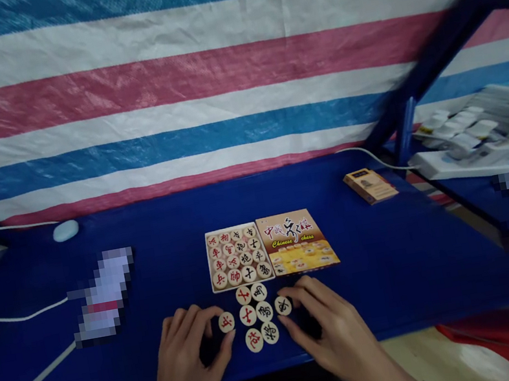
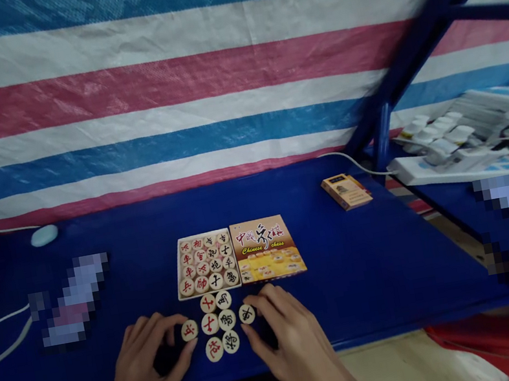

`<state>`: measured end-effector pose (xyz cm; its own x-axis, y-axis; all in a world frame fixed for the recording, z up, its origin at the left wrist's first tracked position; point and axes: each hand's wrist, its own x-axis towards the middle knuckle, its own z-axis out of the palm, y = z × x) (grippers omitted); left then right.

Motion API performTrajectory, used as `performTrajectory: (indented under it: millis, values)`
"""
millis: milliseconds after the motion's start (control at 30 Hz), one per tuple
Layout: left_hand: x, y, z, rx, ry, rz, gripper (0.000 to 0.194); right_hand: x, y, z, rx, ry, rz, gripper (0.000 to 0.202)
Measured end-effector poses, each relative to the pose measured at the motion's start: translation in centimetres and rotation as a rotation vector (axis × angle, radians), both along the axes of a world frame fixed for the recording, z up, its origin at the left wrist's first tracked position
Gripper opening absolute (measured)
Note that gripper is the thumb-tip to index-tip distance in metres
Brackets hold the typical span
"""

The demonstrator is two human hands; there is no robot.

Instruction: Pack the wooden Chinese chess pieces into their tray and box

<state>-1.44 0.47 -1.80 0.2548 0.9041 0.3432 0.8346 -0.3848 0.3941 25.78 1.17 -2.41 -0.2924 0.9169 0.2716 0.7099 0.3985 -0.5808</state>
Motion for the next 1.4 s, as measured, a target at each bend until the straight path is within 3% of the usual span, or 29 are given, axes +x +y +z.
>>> performTrajectory:
  millis: [233, 433, 900, 1400]
  values:
    - [1.7, 1.3, 0.9, 0.066, -0.309, 0.042, 0.025, -1.1, 0.9, 1.0, 0.132, 0.165, -0.052, 0.031]
    - [3.6, 2.8, 1.2, 0.188, -0.380, -0.014, 0.034, -3.2, 2.9, 1.5, 0.335, 0.215, 0.049, 0.050]
    - [3.4, 3.2, 1.1, 0.135, -0.440, -0.051, 0.035, -3.4, 3.4, 1.0, 0.282, 0.230, 0.063, 0.041]
    - [3.4, 3.2, 1.8, 0.126, -0.446, -0.072, 0.034, -3.4, 3.2, 1.6, 0.228, 0.241, 0.080, 0.052]
